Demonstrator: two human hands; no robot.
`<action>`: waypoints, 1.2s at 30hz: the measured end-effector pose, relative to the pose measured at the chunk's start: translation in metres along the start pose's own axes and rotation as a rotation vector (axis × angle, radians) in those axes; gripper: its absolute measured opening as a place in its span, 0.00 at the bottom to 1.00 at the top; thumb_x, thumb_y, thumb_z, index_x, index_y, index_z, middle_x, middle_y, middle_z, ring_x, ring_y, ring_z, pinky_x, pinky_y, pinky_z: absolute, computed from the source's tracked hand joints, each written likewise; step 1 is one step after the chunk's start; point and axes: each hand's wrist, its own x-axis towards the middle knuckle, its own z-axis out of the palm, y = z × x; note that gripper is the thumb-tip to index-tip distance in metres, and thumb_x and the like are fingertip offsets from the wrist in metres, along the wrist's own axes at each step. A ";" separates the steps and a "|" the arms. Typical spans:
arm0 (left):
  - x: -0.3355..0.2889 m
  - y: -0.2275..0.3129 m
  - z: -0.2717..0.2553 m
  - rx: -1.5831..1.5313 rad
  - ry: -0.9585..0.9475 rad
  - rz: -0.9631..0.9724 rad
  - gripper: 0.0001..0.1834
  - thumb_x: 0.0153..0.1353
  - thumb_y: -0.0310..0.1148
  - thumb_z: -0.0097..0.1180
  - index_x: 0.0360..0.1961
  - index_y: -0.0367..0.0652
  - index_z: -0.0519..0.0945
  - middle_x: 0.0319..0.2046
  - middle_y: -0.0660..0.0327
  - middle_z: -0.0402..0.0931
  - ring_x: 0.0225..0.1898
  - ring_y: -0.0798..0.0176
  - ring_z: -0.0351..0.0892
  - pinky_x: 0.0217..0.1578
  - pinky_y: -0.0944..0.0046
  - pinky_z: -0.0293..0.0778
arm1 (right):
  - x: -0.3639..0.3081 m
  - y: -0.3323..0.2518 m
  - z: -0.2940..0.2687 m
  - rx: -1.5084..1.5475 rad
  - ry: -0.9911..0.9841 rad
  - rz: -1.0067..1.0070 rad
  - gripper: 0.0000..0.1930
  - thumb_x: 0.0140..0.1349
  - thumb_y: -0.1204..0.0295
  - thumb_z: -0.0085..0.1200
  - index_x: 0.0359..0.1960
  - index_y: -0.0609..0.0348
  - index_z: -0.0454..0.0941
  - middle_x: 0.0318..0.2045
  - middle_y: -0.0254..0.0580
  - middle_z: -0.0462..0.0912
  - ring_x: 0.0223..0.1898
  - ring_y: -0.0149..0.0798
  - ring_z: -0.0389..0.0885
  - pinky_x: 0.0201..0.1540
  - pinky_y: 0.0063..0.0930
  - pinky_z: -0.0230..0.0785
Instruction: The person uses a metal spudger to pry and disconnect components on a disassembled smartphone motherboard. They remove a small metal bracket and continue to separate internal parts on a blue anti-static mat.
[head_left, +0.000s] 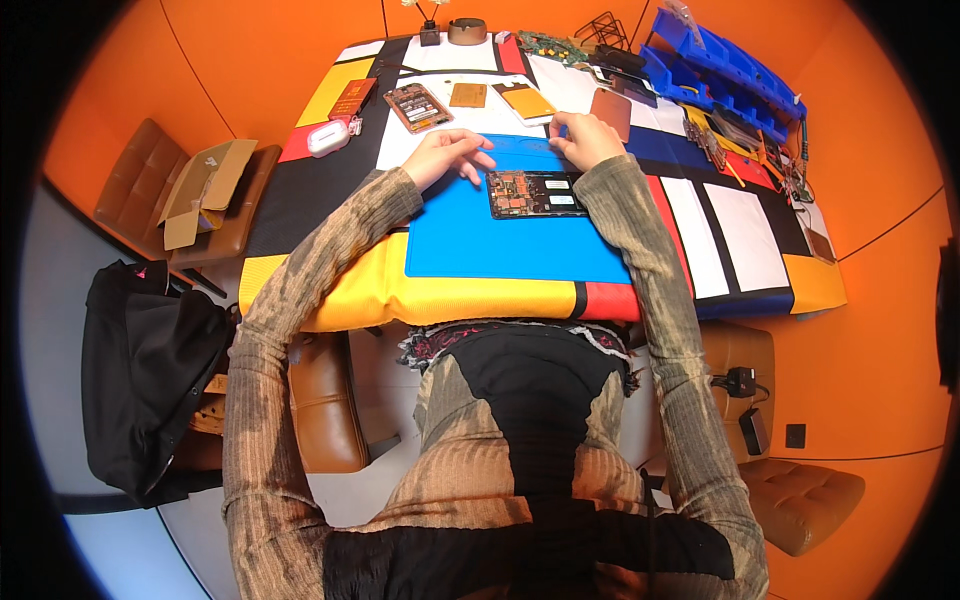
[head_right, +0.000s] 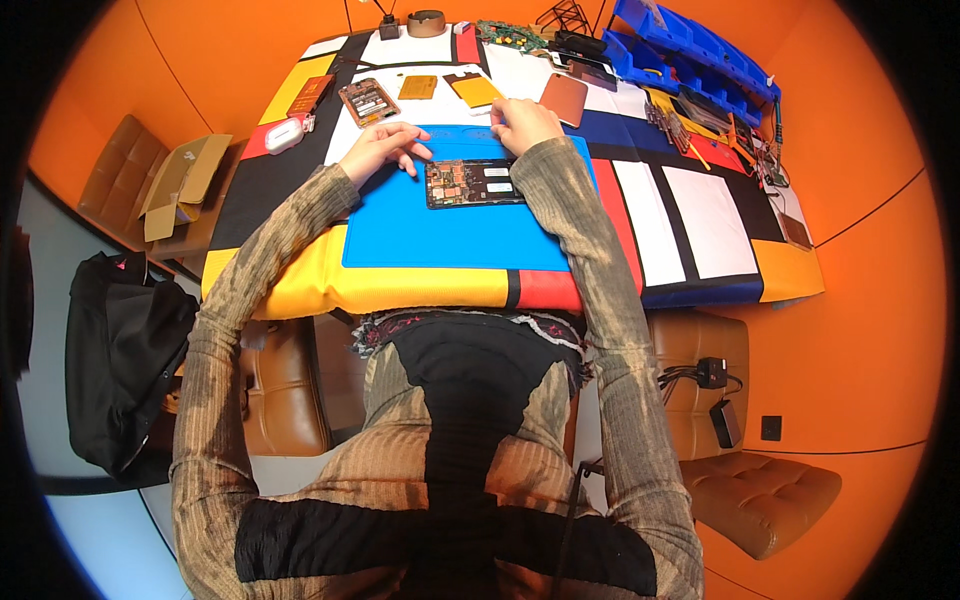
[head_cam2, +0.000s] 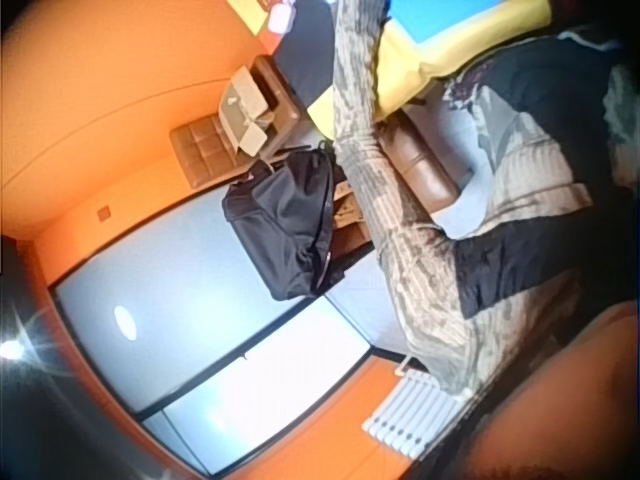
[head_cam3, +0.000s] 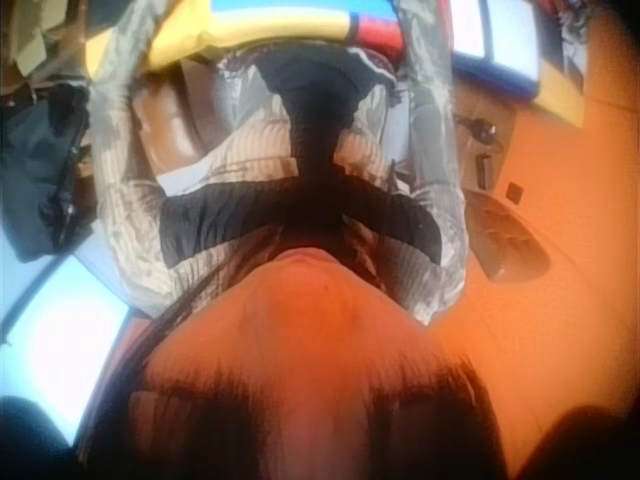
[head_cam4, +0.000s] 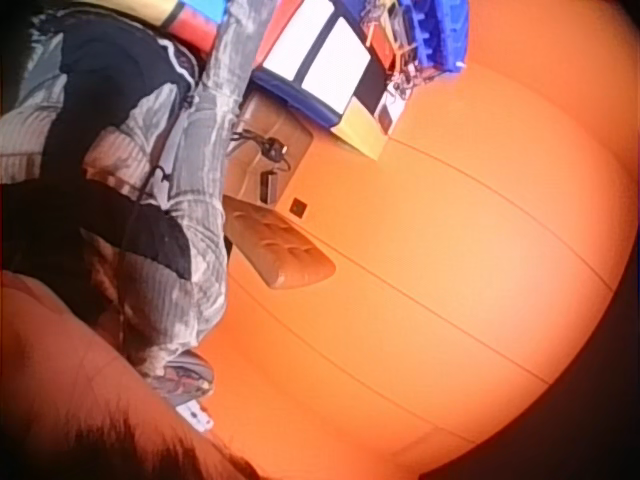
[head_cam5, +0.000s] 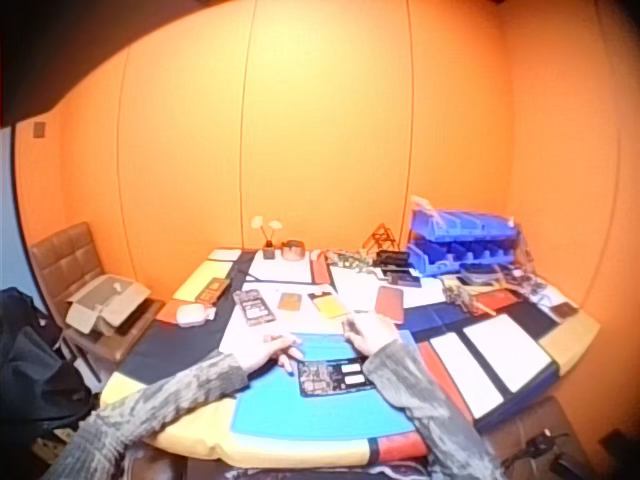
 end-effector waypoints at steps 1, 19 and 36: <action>0.000 0.000 0.000 0.003 -0.001 0.000 0.16 0.68 0.37 0.47 0.46 0.33 0.75 0.35 0.52 0.82 0.25 0.67 0.81 0.31 0.70 0.79 | 0.000 0.001 0.002 -0.013 0.003 -0.009 0.07 0.56 0.65 0.58 0.32 0.51 0.77 0.29 0.45 0.83 0.36 0.45 0.82 0.39 0.41 0.71; 0.000 -0.002 0.000 0.002 -0.014 0.015 0.18 0.67 0.39 0.48 0.47 0.32 0.74 0.33 0.53 0.81 0.25 0.66 0.81 0.29 0.73 0.77 | -0.001 0.000 0.005 -0.038 -0.082 -0.010 0.07 0.59 0.66 0.56 0.33 0.53 0.78 0.30 0.46 0.83 0.37 0.45 0.82 0.41 0.41 0.72; 0.000 -0.002 0.000 -0.004 -0.004 0.009 0.16 0.67 0.38 0.48 0.45 0.34 0.76 0.31 0.55 0.81 0.23 0.66 0.81 0.29 0.73 0.77 | -0.001 0.000 0.005 0.042 0.005 0.035 0.10 0.61 0.63 0.50 0.35 0.52 0.81 0.33 0.47 0.84 0.39 0.47 0.82 0.43 0.42 0.71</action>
